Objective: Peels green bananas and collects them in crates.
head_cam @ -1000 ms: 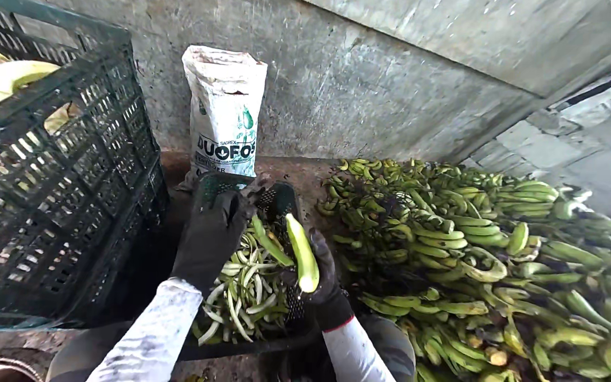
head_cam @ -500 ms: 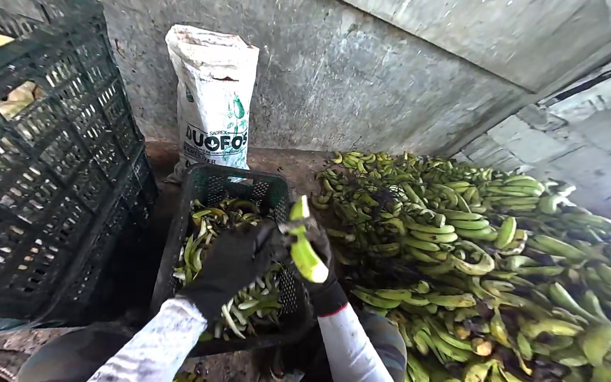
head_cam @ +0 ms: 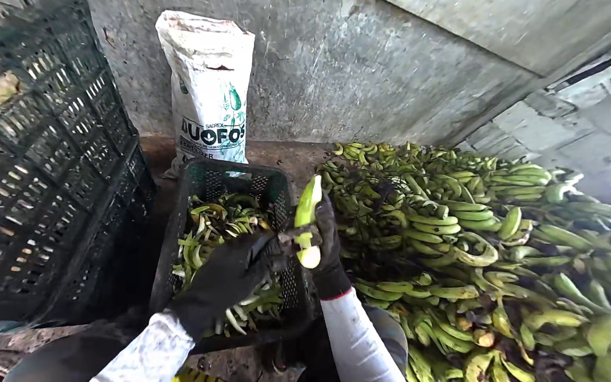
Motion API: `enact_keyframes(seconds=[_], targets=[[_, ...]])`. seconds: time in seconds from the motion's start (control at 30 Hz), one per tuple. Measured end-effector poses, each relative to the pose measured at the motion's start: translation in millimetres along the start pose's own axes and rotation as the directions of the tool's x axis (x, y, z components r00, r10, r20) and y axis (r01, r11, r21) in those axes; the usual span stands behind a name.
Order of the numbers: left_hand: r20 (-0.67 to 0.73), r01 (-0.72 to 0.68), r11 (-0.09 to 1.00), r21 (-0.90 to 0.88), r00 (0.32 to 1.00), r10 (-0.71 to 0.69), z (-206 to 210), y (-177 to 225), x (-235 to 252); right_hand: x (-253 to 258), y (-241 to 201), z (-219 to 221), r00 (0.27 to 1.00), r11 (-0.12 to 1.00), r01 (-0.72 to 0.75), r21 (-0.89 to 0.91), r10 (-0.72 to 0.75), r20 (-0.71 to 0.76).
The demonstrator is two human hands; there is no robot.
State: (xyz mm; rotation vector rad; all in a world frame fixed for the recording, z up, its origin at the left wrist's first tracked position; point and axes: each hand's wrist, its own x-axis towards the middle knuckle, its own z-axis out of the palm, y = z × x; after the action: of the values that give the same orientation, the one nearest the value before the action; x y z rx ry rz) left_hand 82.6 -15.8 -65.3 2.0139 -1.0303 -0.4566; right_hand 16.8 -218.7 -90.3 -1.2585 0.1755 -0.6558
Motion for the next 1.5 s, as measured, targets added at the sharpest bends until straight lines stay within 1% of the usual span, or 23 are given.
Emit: enact_keyframes(seconds=[0.1, 0.17, 0.23, 0.33, 0.4, 0.5, 0.57, 0.63, 0.7, 0.73, 0.77, 0.8, 0.83, 0.87, 0.93, 0.97, 1.03, 1.1, 1.2, 1.3, 1.37, 1.43, 1.5], targets=[[-0.261, 0.02, 0.97, 0.241, 0.964, 0.045, -6.7, -21.7, 17.8, -13.3, 17.8, 6.4, 0.966, 0.951, -0.194, 0.239, 0.143, 0.214], [-0.402, 0.109, 0.953, 0.282, 0.916, 0.015, -11.0, -39.0, 26.7, -24.7, 19.0, 11.1, 0.936, 0.949, -0.278, 0.145, 0.234, 0.261], [-0.462, 0.191, 0.955, 0.227, 0.884, -0.067, -21.7, -44.2, 29.6, -29.6, 12.5, 12.4, 0.933, 0.962, -0.27, 0.048, 0.249, 0.26], [-0.398, 0.181, 0.974, 0.139, 0.911, -0.112, -24.6, -32.2, 18.9, -20.9, 12.3, 3.5, 0.982, 0.987, -0.155, 0.046, 0.149, 0.115], [-0.302, 0.09, 0.994, 0.063, 0.951, -0.067, -12.3, -17.8, 9.1, -6.4, 8.3, 2.0, 0.997, 0.999, -0.042, -0.018, 0.04, -0.064], [-0.178, 0.015, 0.999, 0.04, 0.984, -0.008, 7.6, 6.5, -8.4, 13.6, -3.6, 11.2, 0.93, 0.985, 0.1, -0.142, -0.143, -0.34], [-0.176, -0.012, 0.996, 0.084, 0.984, 0.027, 15.7, 11.4, -9.1, 19.0, -12.1, 18.0, 0.89, 0.974, 0.127, -0.19, -0.196, -0.412], [-0.163, 0.005, 0.993, 0.114, 0.987, 0.013, 11.6, 7.8, -1.7, 15.5, -14.7, 18.1, 0.939, 0.983, 0.079, -0.165, -0.129, -0.319], [-0.202, 0.033, 0.988, 0.153, 0.979, -0.002, 2.0, -2.9, 10.1, 3.5, -9.4, 12.7, 0.998, 0.999, -0.042, -0.006, 0.041, -0.043], [-0.255, 0.034, 0.982, 0.186, 0.967, 0.015, -2.4, -12.9, 17.3, -2.7, -6.4, 10.8, 0.983, 0.986, -0.146, 0.079, 0.136, 0.123], [-0.291, 0.046, 0.977, 0.209, 0.957, 0.017, -7.2, -24.8, 23.6, -7.9, -5.5, 10.1, 0.931, 0.96, -0.265, 0.092, 0.23, 0.285], [-0.315, 0.069, 0.969, 0.237, 0.949, 0.009, -12.2, -37.0, 28.9, -12.0, -6.6, 11.0, 0.856, 0.937, -0.348, 0.02, 0.309, 0.415], [-0.324, 0.114, 0.963, 0.243, 0.946, -0.03, -18.2, -44.9, 32.5, -15.8, -9.9, 14.4, 0.802, 0.922, -0.379, -0.084, 0.372, 0.467], [-0.328, 0.164, 0.959, 0.233, 0.941, -0.081, -23.4, -48.4, 34.1, -19.8, -13.4, 17.1, 0.786, 0.905, -0.39, -0.17, 0.424, 0.45], [-0.339, 0.195, 0.962, 0.191, 0.933, -0.121, -26.6, -46.5, 32.2, -23.4, -13.7, 16.3, 0.848, 0.896, -0.377, -0.235, 0.436, 0.302], [-0.339, 0.177, 0.968, 0.18, 0.935, -0.108, -23.7, -42.7, 29.5, -21.5, -11.7, 14.4, 0.891, 0.909, -0.362, -0.208, 0.403, 0.212], [-0.319, 0.079, 0.987, 0.138, 0.947, -0.032, -10.7, -30.7, 22.6, -9.1, -0.8, 11.2, 0.961, 0.962, -0.267, -0.049, 0.27, 0.061], [-0.315, -0.012, 0.992, 0.128, 0.948, 0.052, 5.4, -16.9, 14.2, 5.7, 1.2, 14.5, 0.988, 0.984, -0.136, 0.114, 0.144, -0.063], [-0.347, 0.008, 0.978, 0.21, 0.935, 0.067, 19.7, 0.8, 2.7, 21.8, -12.3, 29.7, 0.965, 0.965, 0.047, 0.259, 0.024, -0.262], [-0.394, 0.01, 0.968, 0.251, 0.914, 0.093, 23.1, 4.5, 0.2, 27.6, -21.4, 38.8, 0.912, 0.963, 0.108, 0.248, 0.004, -0.411], [-0.383, 0.016, 0.969, 0.247, 0.92, 0.082, 18.4, 1.1, 3.2, 23.0, -18.4, 35.5, 0.945, 0.975, 0.057, 0.213, 0.016, -0.326], [-0.344, 0.023, 0.978, 0.207, 0.938, 0.051, 8.1, -7.8, 10.8, 13.3, -13.6, 24.2, 0.993, 0.99, -0.069, 0.123, 0.08, -0.086], [-0.291, 0.016, 0.991, 0.137, 0.956, 0.025, -3.3, -24.1, 20.8, 0.5, -18.2, 14.2, 0.958, 0.974, -0.224, -0.039, 0.227, 0.174]])
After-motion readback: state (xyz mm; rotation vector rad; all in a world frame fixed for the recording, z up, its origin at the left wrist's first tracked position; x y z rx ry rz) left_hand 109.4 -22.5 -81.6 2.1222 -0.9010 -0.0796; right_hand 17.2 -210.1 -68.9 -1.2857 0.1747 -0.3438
